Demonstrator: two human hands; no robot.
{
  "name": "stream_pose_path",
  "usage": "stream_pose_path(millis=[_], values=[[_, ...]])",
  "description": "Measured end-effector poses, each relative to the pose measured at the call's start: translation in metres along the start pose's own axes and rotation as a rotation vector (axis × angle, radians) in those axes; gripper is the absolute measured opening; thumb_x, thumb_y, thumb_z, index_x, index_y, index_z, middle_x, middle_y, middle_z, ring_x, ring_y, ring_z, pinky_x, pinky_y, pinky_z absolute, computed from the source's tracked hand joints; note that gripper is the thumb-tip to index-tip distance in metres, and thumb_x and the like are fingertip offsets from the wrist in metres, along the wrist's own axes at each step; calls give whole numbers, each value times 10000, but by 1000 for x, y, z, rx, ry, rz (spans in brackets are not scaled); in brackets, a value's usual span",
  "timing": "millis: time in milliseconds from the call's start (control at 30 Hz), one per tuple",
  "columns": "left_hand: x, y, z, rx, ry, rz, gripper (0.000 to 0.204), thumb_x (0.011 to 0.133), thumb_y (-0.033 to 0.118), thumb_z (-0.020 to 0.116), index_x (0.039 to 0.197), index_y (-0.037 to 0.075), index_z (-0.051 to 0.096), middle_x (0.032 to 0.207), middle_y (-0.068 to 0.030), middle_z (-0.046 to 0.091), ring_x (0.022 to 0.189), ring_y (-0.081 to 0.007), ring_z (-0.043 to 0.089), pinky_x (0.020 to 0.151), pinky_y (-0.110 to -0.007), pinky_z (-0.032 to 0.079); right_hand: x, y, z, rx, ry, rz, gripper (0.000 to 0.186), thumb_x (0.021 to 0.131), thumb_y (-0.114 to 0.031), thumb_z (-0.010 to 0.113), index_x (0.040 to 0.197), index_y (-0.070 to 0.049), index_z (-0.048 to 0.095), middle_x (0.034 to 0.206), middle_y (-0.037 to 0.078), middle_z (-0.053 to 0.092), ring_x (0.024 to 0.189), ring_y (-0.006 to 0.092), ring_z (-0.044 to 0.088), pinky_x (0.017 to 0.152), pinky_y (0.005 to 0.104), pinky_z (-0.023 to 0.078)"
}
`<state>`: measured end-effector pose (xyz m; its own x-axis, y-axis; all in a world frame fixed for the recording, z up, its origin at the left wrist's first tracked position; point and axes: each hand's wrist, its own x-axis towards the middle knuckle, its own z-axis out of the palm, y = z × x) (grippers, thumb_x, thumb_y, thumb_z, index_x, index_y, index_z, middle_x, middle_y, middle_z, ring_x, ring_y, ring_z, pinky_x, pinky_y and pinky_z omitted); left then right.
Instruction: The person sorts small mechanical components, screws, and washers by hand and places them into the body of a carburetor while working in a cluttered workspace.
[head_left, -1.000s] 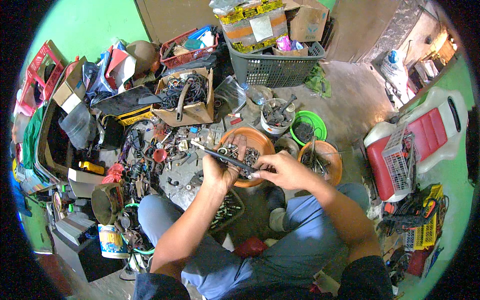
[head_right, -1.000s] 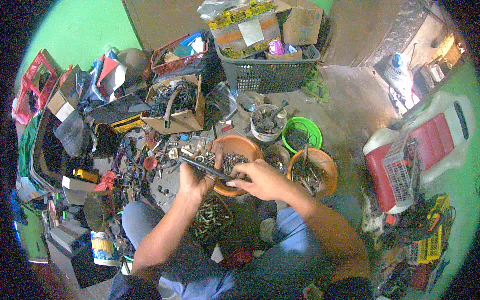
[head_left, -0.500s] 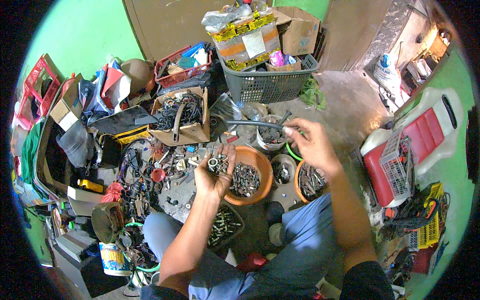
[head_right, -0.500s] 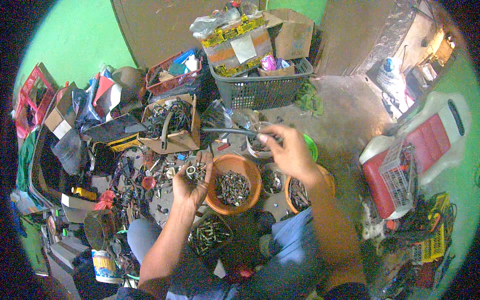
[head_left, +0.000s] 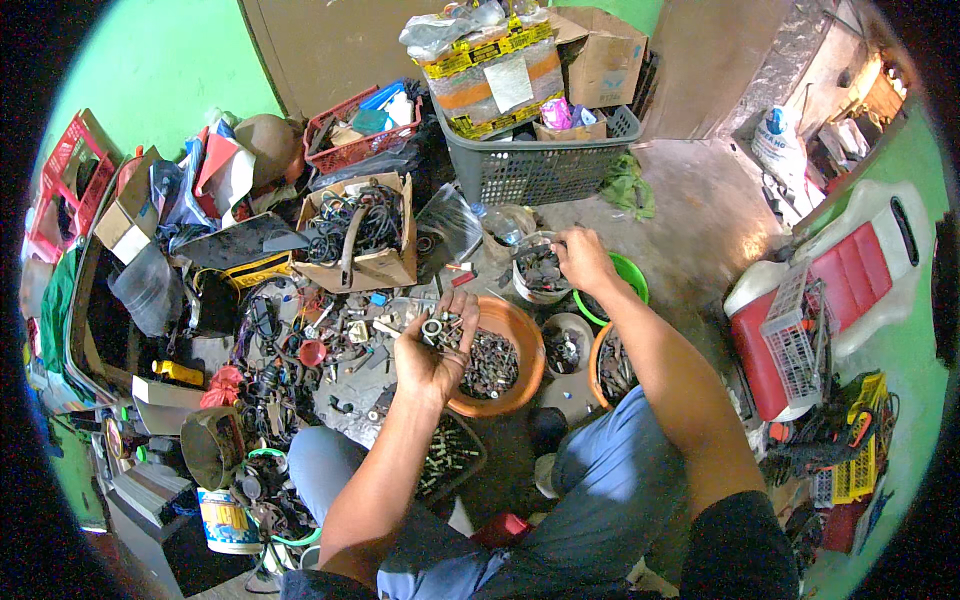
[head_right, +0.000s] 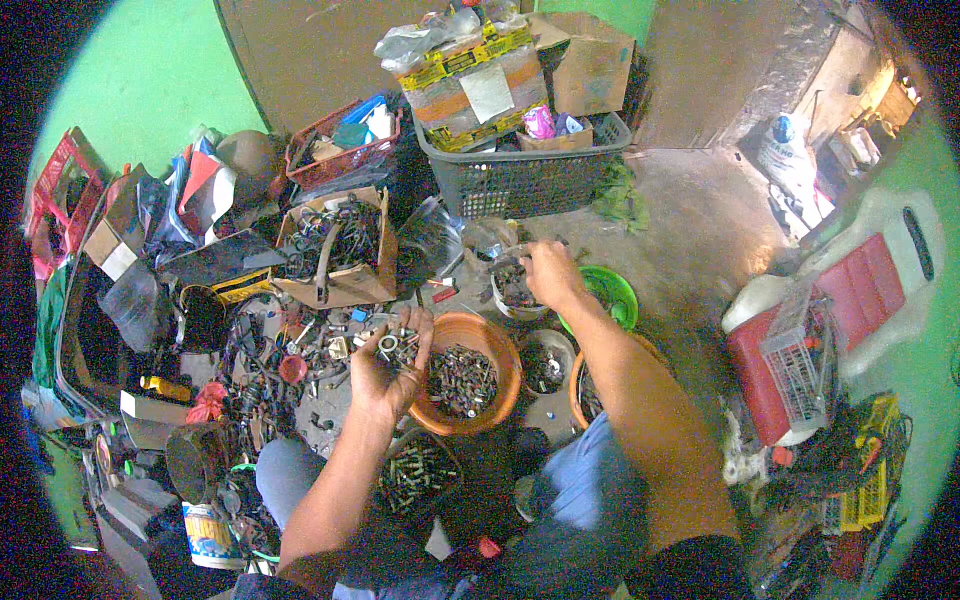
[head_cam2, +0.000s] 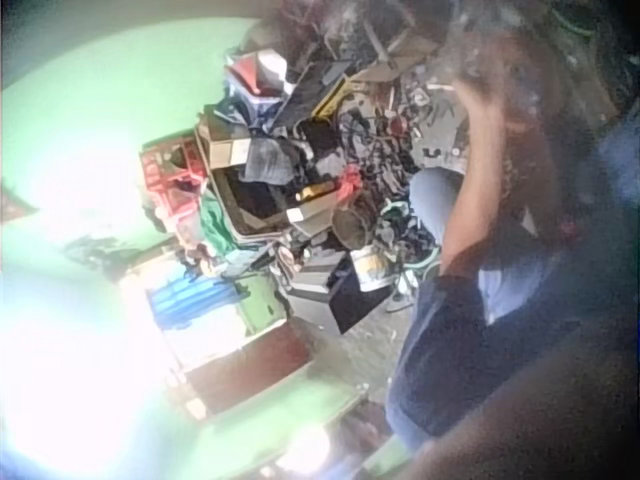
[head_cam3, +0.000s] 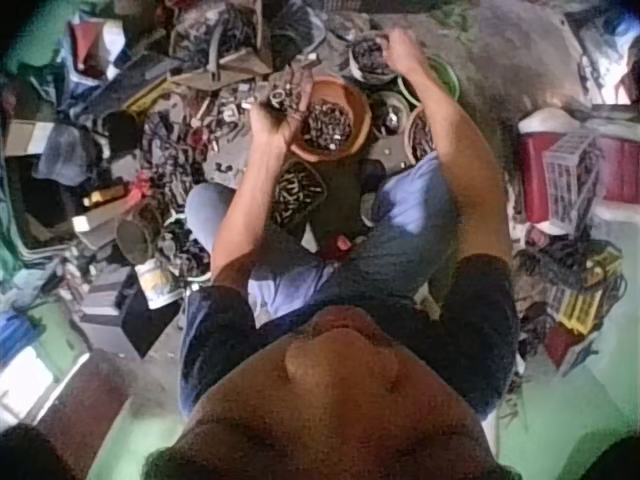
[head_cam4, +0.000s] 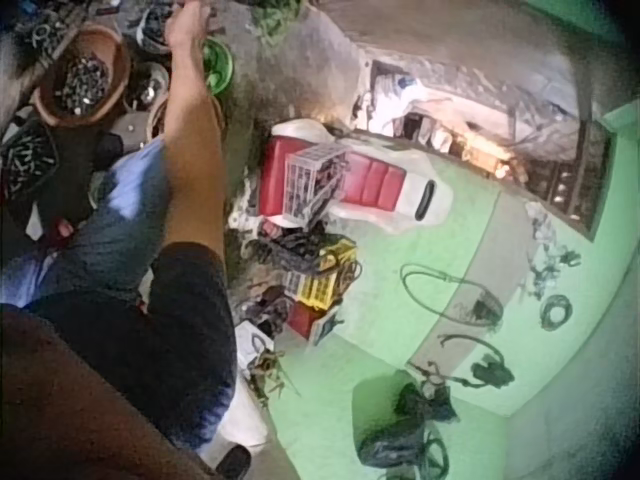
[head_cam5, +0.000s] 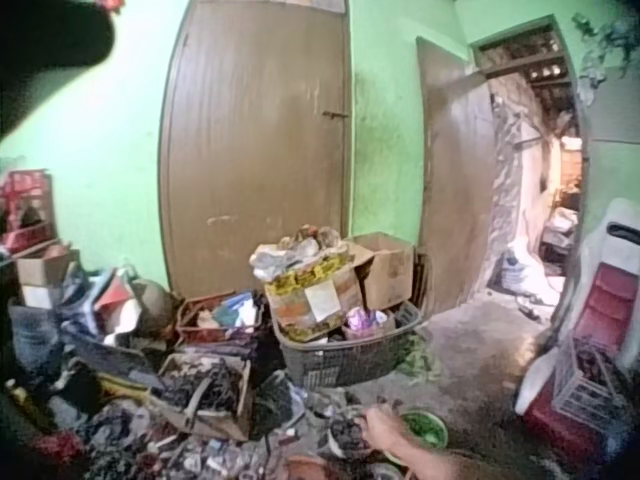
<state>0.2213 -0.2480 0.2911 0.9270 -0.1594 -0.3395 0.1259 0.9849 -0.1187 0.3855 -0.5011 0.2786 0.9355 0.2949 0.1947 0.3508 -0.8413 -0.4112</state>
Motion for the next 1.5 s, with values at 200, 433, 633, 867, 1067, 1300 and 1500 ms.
stream_pose_path(millis=[200,433,633,867,1067,1300,1500], values=[[6,7,-4,-13,67,32,459,1065,254,301,1401,-34,423,1400,-254,501,1308,-421,507,1106,-544,459,11,23,21,-78,-152,139,191,861,-121,692,946,49,716,971,292,690,952,450,677,830,529,552],[18,13,-8,35,95,50,452,1063,242,287,1382,-41,435,1370,-258,527,1304,-419,512,1111,-536,456,17,41,57,-144,-163,89,170,893,-135,654,906,19,726,946,299,680,934,463,665,833,518,540],[26,15,-12,50,122,43,459,1063,248,270,1358,-51,455,1338,-256,555,1308,-415,513,1112,-536,453,30,14,55,-313,-249,88,171,850,-66,637,988,-29,732,1048,234,705,967,411,702,861,514,567],[25,15,-7,38,123,43,457,1069,246,283,1387,-48,429,1390,-254,508,1314,-412,506,1123,-531,443,37,23,63,-390,-217,125,179,905,-118,587,962,-53,744,1017,207,727,967,378,718,805,478,594],[15,16,-2,57,113,54,458,1071,242,309,1415,-46,403,1405,-243,497,1315,-408,505,1131,-525,435,32,35,63,-415,-219,129,234,907,-229,685,1065,-61,727,1153,185,672,1025,387,684,862,504,560],[-9,15,8,163,72,94,444,1066,241,329,1394,-40,431,1347,-226,556,1301,-390,524,1113,-511,456,20,21,46,-345,-216,117,335,888,-224,716,1203,-118,668,1177,185,654,1076,392,656,904,505,543],[-38,18,6,146,21,70,437,1046,245,378,1377,-31,453,1368,-220,543,1310,-387,520,1100,-501,471,3,30,36,-280,-375,168,472,866,-202,739,1315,-138,609,1242,209,644,1165,397,616,961,493,521]])
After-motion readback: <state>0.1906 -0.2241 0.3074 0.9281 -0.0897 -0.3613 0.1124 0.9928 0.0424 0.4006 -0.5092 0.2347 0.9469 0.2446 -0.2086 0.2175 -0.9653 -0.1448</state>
